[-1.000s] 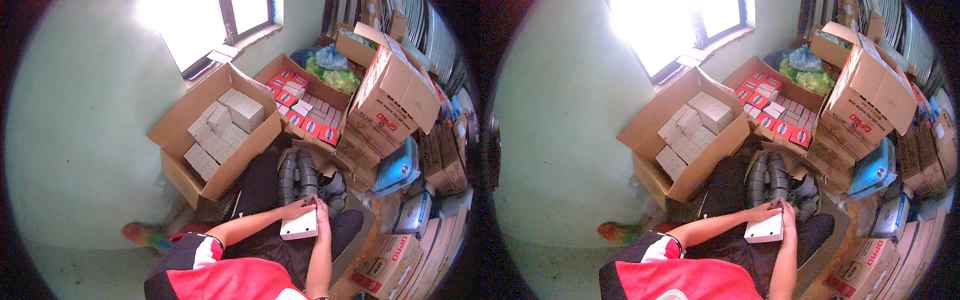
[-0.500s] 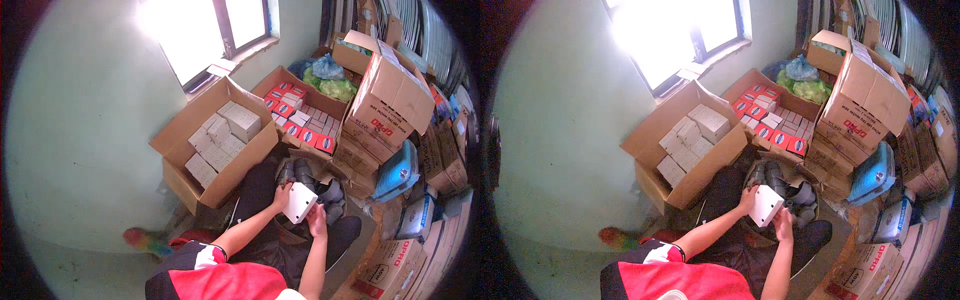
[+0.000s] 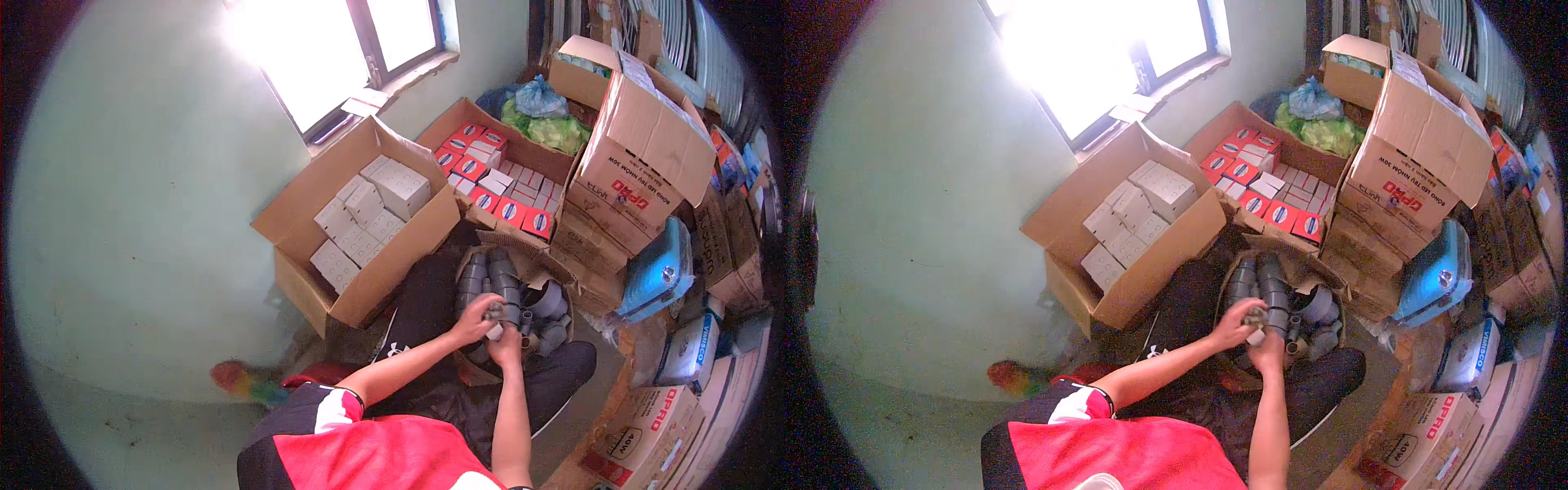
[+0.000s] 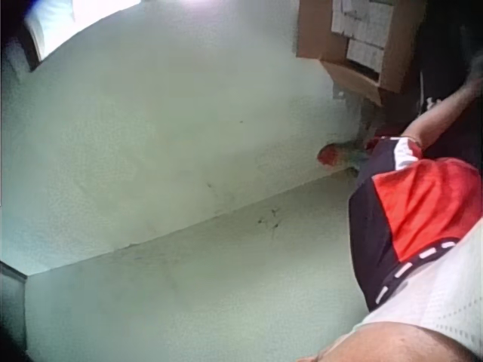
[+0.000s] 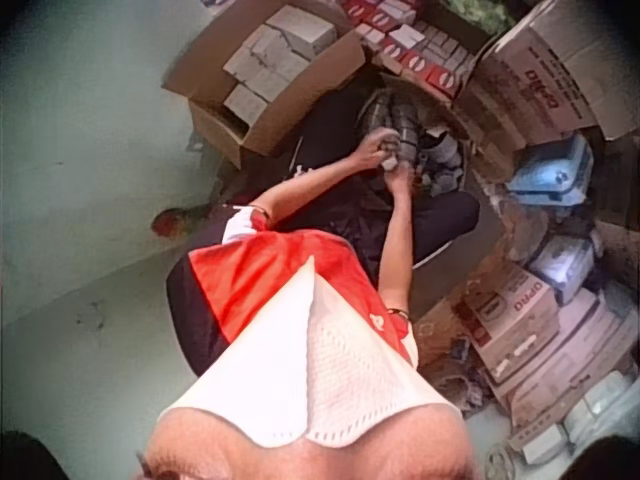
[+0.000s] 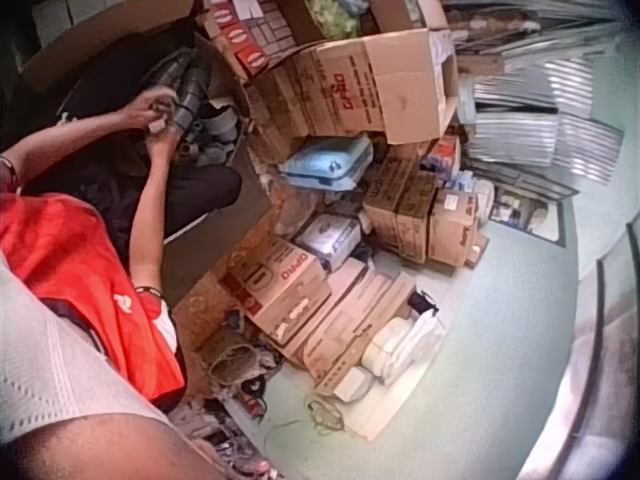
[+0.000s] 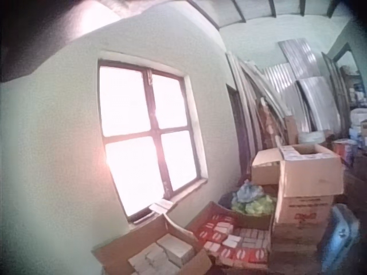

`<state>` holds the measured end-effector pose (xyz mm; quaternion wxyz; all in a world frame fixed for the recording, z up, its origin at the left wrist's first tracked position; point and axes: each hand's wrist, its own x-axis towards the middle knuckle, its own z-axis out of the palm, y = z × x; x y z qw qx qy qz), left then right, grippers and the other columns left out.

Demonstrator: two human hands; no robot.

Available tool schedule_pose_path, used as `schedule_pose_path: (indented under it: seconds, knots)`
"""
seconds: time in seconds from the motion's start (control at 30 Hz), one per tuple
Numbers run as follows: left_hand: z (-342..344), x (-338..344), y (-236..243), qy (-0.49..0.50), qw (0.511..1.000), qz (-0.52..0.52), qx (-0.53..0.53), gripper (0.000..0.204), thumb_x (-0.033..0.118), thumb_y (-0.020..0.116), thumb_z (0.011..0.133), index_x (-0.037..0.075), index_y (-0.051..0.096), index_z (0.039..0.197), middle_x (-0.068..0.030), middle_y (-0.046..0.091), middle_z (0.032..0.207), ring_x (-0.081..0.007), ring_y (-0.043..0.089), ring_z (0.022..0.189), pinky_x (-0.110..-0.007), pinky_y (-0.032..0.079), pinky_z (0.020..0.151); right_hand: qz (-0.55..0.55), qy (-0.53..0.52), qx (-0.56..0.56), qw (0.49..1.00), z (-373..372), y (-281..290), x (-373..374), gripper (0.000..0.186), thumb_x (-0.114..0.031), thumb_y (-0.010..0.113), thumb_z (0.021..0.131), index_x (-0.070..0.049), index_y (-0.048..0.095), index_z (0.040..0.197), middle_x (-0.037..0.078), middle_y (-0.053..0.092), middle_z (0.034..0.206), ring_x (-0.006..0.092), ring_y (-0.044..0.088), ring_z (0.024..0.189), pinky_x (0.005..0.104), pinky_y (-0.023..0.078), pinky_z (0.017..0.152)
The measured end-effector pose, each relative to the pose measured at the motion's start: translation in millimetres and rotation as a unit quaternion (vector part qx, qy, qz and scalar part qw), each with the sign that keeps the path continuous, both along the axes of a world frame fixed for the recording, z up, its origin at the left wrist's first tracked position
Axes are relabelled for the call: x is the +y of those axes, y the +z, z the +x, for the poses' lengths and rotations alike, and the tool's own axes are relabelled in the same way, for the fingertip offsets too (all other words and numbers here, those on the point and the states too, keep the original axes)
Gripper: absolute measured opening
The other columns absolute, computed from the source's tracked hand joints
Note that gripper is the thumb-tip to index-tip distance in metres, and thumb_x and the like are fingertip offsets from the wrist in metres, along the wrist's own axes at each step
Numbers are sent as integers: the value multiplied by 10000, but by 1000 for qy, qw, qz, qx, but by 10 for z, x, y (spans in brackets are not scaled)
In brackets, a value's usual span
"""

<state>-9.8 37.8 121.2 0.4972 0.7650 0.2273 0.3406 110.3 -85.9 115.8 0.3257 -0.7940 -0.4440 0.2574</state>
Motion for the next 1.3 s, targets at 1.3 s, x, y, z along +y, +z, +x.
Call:
schedule_pose_path:
  seconds: [1.3]
  knots:
    - [30, 55, 158, -115, 978, 176, -10, 328, 148, 788, 920, 44, 656, 1201, -186, 638, 1278, -426, 636, 1207, -510, 531, 1036, 173, -111, 11, 979, -59, -403, -8, 294, -223, 805, 884, -31, 732, 1094, 145, 793, 998, 262, 762, 929, 414, 572, 822]
